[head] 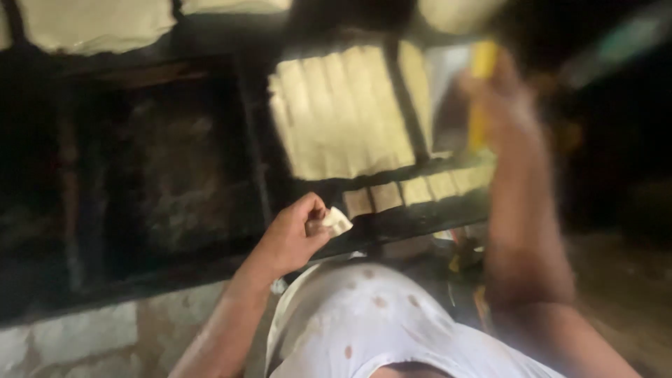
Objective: The recorder is shaping and placing small pieces of dough onto a baking tray.
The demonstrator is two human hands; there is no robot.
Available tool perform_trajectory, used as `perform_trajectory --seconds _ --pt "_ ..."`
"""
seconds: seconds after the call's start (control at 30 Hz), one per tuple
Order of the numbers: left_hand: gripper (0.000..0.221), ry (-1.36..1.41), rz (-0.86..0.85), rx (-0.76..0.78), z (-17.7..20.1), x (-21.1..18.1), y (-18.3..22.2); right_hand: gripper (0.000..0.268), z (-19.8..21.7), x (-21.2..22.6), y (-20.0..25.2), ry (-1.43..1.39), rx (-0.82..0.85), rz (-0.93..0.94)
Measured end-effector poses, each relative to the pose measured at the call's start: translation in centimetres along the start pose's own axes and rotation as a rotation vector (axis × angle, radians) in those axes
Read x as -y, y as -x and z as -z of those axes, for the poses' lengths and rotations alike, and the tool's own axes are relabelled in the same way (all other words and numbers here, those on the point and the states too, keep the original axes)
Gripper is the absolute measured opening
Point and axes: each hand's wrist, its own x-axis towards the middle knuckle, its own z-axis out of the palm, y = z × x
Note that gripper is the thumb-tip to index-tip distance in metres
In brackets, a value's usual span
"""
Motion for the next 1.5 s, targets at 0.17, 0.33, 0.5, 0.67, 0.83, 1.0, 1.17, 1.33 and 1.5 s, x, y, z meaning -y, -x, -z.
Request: perform_trajectory --seconds 0.17,0.33,0.5,0.67,0.83,1.0,1.17,1.33,1.5 --pt "0.021 0.473 -0.006 -0.164 2.6 3.6 3.3 0.047 -13.2 4.9 6.4 0.427 0.365 0.194" --pt "0.037 0.627 -0.016 -0.38 5.1 3.3 5.5 0.015 -18.9 6.9 12.0 0.248 0.633 0.756" --pt "0.025 0.61 0.085 -0.488 6.3 3.9 5.5 0.019 -20.4 10.3 14.2 0.394 0.614 0.827" --pt "0.021 0.287 0.02 -0.423 5.5 1.8 4.6 0.028 -19.7 14.6 15.6 0.122 0.759 0.475" --pt "0.018 0.243 0.044 -0.385 4.7 0.5 3.0 0.024 -18.2 13.0 16.7 0.3 0.627 0.594" --pt "0.025 1.01 0.323 -0.208 3.9 -1.9 1.6 0.048 -16.0 9.9 18.2 0.276 0.395 0.998" --pt "0.017 0.318 -0.157 -0.333 0.9 -2.9 1.4 0.03 -11.9 8.7 15.9 0.271 0.41 1.018" --pt "0.01 0.231 -0.328 -0.254 -1.4 -4.7 1.0 0.014 -9.9 7.3 13.9 0.11 0.521 0.387" --pt "0.02 0.096 -0.45 -0.385 -3.0 -3.7 0.9 0.02 -9.1 5.3 11.4 -0.526 0.955 -0.278"
